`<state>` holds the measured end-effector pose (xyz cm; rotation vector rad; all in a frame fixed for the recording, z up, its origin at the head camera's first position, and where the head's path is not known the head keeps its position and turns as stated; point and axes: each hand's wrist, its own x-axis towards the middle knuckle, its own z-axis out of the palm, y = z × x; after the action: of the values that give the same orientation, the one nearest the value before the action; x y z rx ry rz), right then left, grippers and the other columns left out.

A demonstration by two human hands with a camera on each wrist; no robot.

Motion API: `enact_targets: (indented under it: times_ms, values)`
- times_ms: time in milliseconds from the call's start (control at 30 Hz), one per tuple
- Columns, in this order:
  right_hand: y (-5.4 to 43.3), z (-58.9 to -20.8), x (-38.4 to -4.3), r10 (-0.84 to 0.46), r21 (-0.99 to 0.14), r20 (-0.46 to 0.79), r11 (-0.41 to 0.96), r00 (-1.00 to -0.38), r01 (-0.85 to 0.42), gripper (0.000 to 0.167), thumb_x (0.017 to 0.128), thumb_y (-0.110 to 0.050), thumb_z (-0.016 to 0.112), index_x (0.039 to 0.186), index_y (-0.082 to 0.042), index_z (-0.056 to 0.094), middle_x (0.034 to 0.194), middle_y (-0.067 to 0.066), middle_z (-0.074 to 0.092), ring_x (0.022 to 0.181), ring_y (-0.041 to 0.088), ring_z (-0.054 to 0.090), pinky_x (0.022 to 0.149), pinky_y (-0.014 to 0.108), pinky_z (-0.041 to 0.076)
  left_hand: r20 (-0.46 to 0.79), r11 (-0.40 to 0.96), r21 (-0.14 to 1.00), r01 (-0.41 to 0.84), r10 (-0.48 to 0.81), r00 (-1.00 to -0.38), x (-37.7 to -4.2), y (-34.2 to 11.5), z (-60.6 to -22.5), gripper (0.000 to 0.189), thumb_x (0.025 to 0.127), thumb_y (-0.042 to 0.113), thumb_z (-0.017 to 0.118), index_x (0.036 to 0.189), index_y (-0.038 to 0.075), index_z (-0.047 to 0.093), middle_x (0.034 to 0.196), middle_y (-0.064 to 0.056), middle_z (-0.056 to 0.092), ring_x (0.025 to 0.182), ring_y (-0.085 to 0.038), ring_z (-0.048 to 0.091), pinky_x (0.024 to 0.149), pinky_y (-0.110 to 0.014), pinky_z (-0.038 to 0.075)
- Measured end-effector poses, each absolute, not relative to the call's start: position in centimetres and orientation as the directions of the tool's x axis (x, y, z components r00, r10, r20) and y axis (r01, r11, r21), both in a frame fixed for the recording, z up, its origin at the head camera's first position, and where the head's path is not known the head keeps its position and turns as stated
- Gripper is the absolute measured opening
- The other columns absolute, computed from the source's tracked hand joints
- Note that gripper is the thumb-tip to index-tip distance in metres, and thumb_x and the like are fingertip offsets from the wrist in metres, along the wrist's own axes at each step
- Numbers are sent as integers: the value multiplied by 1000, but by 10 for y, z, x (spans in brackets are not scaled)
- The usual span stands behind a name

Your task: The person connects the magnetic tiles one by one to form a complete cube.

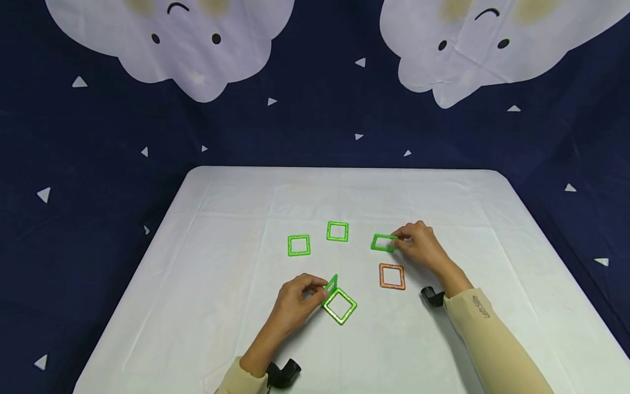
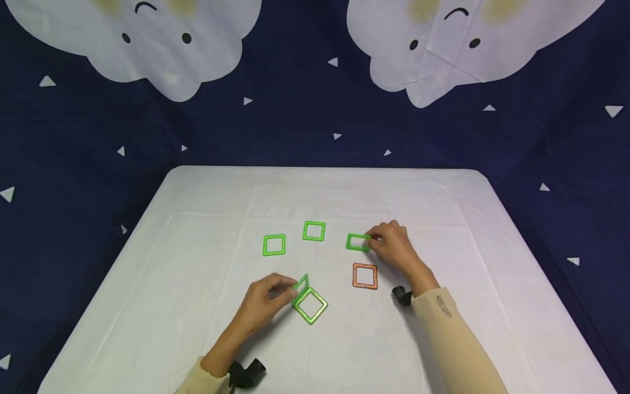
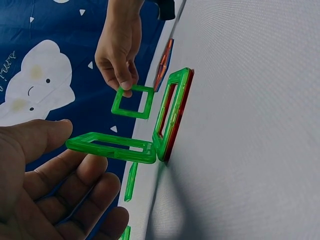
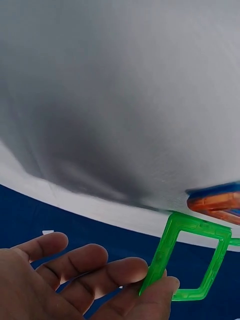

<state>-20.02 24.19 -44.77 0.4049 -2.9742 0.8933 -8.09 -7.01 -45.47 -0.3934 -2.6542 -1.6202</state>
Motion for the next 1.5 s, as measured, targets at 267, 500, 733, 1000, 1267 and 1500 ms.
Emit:
enact_targets:
  times_ms: [267, 500, 733, 1000, 1267, 1500]
  values:
    - [237, -442, -188, -224, -554, 157, 786, -962, -274, 17, 84, -15, 69, 98, -6, 73, 91, 10, 70, 86, 22, 49, 82, 38, 29, 139, 446, 866, 224, 214, -967, -80, -70, -456, 12, 85, 17, 68, 96, 14, 71, 83, 4, 66, 81, -11, 62, 75, -32, 52]
    - [220, -439, -165, -183, -623, 168, 742, -969, -248, 16, 83, -17, 71, 97, -8, 73, 89, 6, 70, 85, 21, 48, 81, 35, 28, 137, 456, 862, 221, 211, -968, -80, -70, -456, 12, 85, 17, 68, 96, 14, 72, 82, 5, 66, 80, -11, 62, 72, -31, 50]
    - [205, -440, -143, -144, -653, 173, 724, -974, -223, 14, 82, -17, 72, 95, -11, 74, 86, 3, 70, 83, 20, 49, 74, 33, 33, 147, 454, 861, 231, 212, -966, -80, -69, -457, 15, 83, 16, 70, 98, 13, 72, 82, 5, 66, 81, -11, 62, 76, -33, 51]
    - [192, -444, -125, -122, -668, 230, 702, -966, -248, 12, 79, -15, 74, 92, -13, 75, 81, -1, 68, 78, 15, 49, 72, 27, 40, 162, 475, 846, 242, 204, -966, -81, -68, -456, 19, 82, 16, 72, 100, 14, 72, 86, 5, 67, 85, -15, 60, 76, -30, 48]
    - [179, -452, -107, -93, -663, 322, 689, -942, -294, 10, 75, -10, 76, 84, -13, 74, 73, -4, 70, 72, 12, 50, 70, 27, 34, 176, 477, 841, 257, 207, -962, -81, -68, -457, 19, 81, 16, 73, 100, 16, 72, 90, -1, 68, 87, -19, 59, 76, -30, 46]
    - [170, -458, -96, -83, -626, 385, 708, -919, -326, 12, 70, -6, 79, 81, -10, 74, 78, 2, 72, 75, 15, 56, 78, 34, 38, 188, 476, 837, 269, 211, -959, -81, -68, -458, 20, 80, 16, 73, 100, 16, 72, 89, -1, 68, 87, -19, 59, 76, -30, 47]
